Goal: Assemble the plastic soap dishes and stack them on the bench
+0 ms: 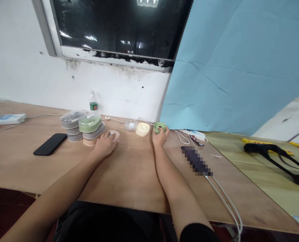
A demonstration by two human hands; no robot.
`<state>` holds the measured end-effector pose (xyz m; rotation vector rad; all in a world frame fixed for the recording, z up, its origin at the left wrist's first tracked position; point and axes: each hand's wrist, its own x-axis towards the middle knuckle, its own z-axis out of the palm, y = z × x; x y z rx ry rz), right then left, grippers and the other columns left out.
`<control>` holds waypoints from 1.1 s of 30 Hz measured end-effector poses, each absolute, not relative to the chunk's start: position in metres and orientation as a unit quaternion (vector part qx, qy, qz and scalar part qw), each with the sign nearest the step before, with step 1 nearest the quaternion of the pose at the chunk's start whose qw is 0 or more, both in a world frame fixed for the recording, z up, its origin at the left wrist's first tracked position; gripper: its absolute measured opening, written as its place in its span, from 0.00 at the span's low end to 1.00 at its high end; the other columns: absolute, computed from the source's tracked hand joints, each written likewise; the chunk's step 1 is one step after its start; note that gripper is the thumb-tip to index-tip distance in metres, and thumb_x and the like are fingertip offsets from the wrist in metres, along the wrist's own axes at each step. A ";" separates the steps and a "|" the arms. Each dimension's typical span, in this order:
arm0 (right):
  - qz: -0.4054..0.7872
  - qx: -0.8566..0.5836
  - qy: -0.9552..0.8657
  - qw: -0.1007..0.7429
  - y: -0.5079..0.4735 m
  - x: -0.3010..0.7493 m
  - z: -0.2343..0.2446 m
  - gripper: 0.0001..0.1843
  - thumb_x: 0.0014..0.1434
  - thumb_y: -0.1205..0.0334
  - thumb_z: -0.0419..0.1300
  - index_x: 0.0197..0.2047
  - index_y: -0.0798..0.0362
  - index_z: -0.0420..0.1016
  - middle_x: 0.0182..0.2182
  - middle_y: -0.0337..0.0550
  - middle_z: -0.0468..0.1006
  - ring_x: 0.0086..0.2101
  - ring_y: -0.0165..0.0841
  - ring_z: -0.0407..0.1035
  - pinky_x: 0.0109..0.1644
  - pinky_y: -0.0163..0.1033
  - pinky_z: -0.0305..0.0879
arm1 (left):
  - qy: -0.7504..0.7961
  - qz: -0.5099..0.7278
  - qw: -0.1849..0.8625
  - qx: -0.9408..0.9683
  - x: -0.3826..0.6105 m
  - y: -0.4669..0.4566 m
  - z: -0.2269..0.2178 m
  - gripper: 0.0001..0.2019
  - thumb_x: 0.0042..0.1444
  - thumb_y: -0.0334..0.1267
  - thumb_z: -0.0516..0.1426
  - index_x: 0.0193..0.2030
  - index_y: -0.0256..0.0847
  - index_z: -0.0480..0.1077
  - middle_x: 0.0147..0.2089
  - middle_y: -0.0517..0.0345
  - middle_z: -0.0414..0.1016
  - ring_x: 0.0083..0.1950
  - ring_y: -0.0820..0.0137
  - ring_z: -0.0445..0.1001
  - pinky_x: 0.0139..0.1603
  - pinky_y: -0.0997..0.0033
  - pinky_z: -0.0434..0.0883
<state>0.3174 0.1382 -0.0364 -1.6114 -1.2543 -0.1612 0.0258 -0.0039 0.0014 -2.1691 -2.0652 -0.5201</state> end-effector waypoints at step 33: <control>-0.115 -0.219 -0.865 0.437 0.055 0.190 -0.030 0.12 0.65 0.63 0.47 0.44 0.54 0.71 0.36 0.48 0.76 0.37 0.36 0.69 0.41 0.41 0.66 | -0.519 -0.436 -0.041 -0.734 0.039 -0.013 0.014 0.28 0.65 0.49 0.42 0.69 0.40 0.48 0.65 0.48 0.61 0.64 0.61 0.60 0.63 0.60 0.59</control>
